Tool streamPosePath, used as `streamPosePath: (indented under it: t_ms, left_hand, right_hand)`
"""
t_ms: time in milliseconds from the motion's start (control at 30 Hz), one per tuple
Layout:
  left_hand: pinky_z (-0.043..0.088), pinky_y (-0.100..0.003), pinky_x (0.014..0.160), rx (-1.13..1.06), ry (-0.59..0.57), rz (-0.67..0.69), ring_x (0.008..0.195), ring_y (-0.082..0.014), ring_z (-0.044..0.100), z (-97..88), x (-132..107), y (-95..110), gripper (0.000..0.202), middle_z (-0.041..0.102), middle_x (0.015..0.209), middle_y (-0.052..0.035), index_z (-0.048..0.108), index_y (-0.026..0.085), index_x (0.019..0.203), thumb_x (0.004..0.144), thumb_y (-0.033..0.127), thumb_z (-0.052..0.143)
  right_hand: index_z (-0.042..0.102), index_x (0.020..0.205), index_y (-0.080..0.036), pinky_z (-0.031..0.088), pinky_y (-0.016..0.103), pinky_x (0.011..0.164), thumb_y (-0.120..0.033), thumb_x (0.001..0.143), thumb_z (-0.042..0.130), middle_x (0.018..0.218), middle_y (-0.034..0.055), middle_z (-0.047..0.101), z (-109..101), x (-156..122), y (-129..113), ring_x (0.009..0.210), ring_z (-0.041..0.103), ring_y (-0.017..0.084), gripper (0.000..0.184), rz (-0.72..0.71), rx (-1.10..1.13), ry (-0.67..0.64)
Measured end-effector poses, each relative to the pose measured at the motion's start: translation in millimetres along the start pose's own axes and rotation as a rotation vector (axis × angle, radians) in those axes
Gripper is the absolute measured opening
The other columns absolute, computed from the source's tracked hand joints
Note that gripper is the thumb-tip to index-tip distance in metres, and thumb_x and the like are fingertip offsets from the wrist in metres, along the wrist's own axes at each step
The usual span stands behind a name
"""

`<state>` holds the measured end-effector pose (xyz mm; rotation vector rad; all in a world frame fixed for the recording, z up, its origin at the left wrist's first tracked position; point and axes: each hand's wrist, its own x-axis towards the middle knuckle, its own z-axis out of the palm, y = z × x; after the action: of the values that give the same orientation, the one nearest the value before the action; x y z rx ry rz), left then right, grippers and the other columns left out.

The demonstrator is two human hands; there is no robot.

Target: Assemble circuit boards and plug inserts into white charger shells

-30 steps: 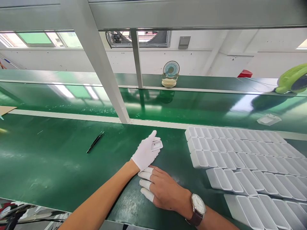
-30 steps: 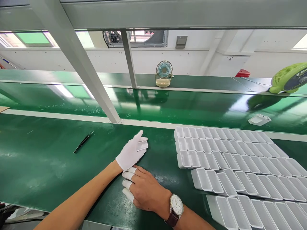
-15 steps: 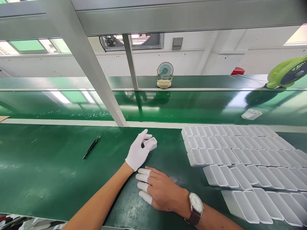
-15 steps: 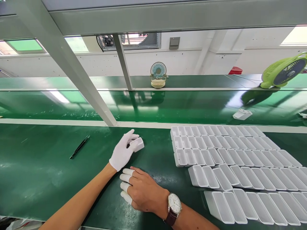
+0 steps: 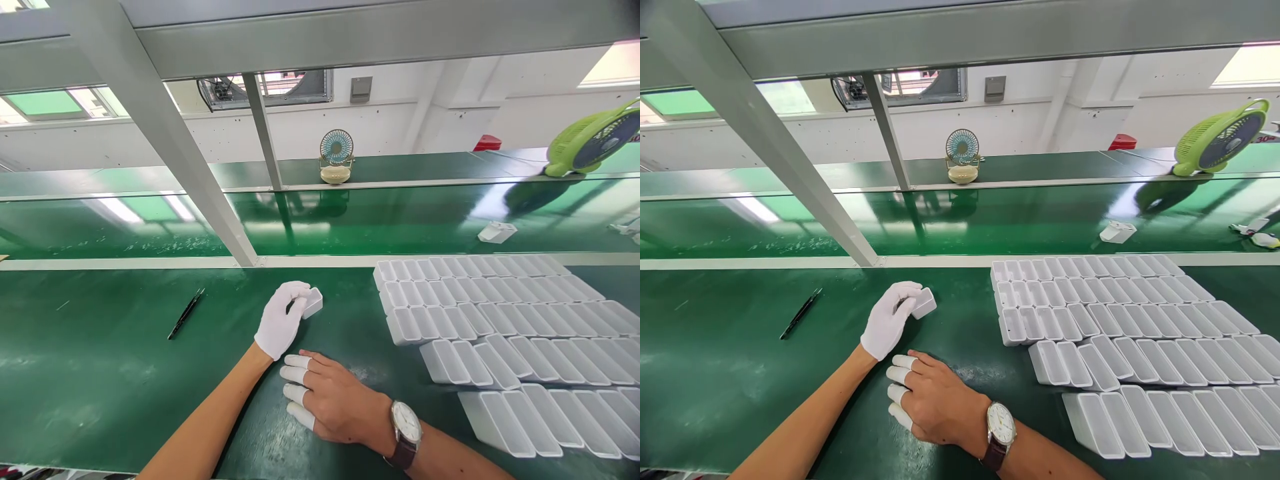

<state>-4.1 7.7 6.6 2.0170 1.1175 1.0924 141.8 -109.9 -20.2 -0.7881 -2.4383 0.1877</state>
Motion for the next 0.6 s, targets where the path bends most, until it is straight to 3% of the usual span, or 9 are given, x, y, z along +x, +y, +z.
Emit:
streamPosePath:
  t_ms: [200, 333, 500, 600]
  left_hand:
    - [0.050, -0.040, 0.101, 0.112, -0.070, -0.057, 0.111, -0.0211, 0.063, 1.5, 1.5, 2.5, 0.027, 0.068, 0.120, -0.0058, 0.063, 0.022, 0.116, 0.095, 0.021, 0.046]
    - [0.048, -0.042, 0.106, 0.115, -0.089, -0.072, 0.118, -0.0224, 0.062, 1.0, 2.0, 0.3, 0.032, 0.067, 0.127, -0.0074, 0.060, 0.022, 0.125, 0.097, 0.025, 0.045]
    - [0.045, -0.044, 0.108, 0.152, -0.096, -0.124, 0.123, -0.0254, 0.059, 1.3, 5.3, -4.2, 0.039, 0.064, 0.133, -0.0084, 0.059, 0.021, 0.129, 0.097, 0.038, 0.046]
    - [0.051, -0.041, 0.097, 0.152, -0.118, -0.215, 0.111, -0.0253, 0.063, 2.1, 8.2, -2.0, 0.045, 0.064, 0.133, -0.0064, 0.058, 0.023, 0.131, 0.096, 0.050, 0.046]
  right_hand:
    - [0.065, 0.114, -0.014, 0.033, 0.041, 0.122, -0.029, 0.099, 0.054, 0.126, 0.0117, 0.067, -0.5, 0.6, -0.4, 0.134, 0.052, 0.023, 0.024, -0.004, 0.008, -0.003]
    - [0.066, 0.111, -0.016, 0.033, 0.040, 0.122, -0.031, 0.099, 0.056, 0.128, 0.0113, 0.067, -3.7, 0.5, 0.3, 0.132, 0.053, 0.022, 0.022, -0.011, -0.028, -0.018]
    - [0.069, 0.104, -0.019, 0.033, 0.038, 0.120, -0.045, 0.100, 0.052, 0.134, 0.0095, 0.063, -4.6, 2.6, 4.3, 0.128, 0.056, 0.022, 0.032, -0.090, -0.165, -0.031]
    - [0.069, 0.105, -0.020, 0.032, 0.036, 0.121, -0.050, 0.101, 0.047, 0.131, 0.0071, 0.065, -6.4, 5.4, 6.0, 0.130, 0.054, 0.021, 0.037, -0.082, -0.232, -0.038]
